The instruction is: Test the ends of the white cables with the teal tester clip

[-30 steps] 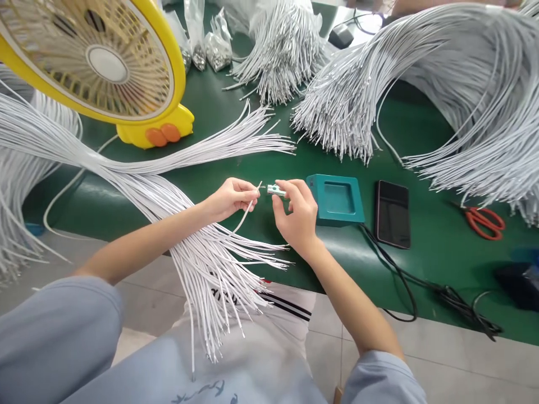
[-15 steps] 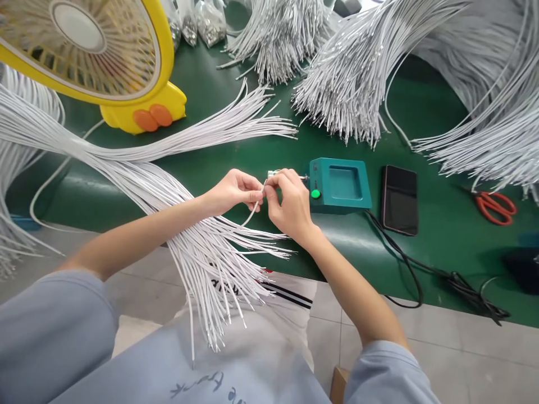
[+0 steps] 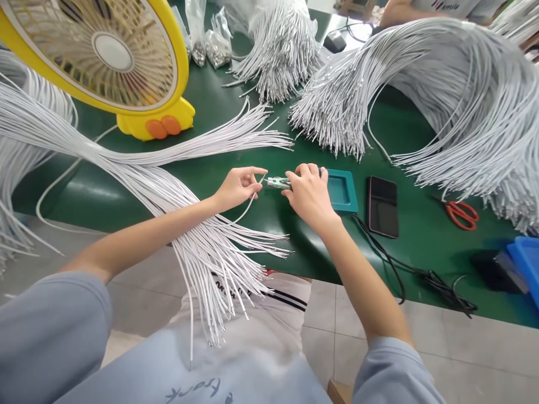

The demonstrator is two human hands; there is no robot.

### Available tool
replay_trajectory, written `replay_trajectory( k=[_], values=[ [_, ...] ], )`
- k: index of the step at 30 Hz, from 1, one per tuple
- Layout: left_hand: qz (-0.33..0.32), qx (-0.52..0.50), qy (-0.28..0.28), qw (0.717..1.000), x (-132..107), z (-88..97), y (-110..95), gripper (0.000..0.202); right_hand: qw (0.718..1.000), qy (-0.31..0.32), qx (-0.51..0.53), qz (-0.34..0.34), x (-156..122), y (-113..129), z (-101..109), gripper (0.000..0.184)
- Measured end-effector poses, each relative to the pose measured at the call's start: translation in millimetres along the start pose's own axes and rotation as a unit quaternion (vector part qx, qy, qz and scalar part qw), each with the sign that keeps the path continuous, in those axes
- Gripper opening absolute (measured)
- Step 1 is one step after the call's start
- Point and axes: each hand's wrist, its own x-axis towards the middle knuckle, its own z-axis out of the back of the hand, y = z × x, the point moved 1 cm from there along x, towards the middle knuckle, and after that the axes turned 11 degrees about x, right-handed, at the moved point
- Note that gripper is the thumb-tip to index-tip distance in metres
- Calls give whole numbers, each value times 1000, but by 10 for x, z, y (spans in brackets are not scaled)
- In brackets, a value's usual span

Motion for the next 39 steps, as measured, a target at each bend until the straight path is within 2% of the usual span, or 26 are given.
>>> replay_trajectory(
  k=[2,5,14,22,25,29,35,37,39],
  values=[
    [-6,7,19,1000,12,-3,8,38,999,36,-12,1,56,-53,-15,25],
    [2,11,35,999,24,-5,18,31,998,59,-3,4,114,-53,1,22],
    [67,-25,39,997,69,-38,54,28,996,76,-35,-27,183,43,17,24],
    [60,-2,25,998,81,-51,132,29,997,75,-6,-30,196,60,-14,19],
    [47,10,25,999,83,-39,138,29,996,73,45,-14,174,-17,19,25],
    [43,11,27,999,78,-23,133,29,995,26,88,-39,142,-162,29,36],
    [39,-18,27,999,58,-4,117,30,994,-23,102,-36,146,-285,37,36],
    [25,-43,22,999,57,-9,84,31,990,-78,114,-29,114,-261,82,34],
    [18,-74,12,997,48,-24,20,32,972,-182,143,-28,37,-182,122,32]
  ],
)
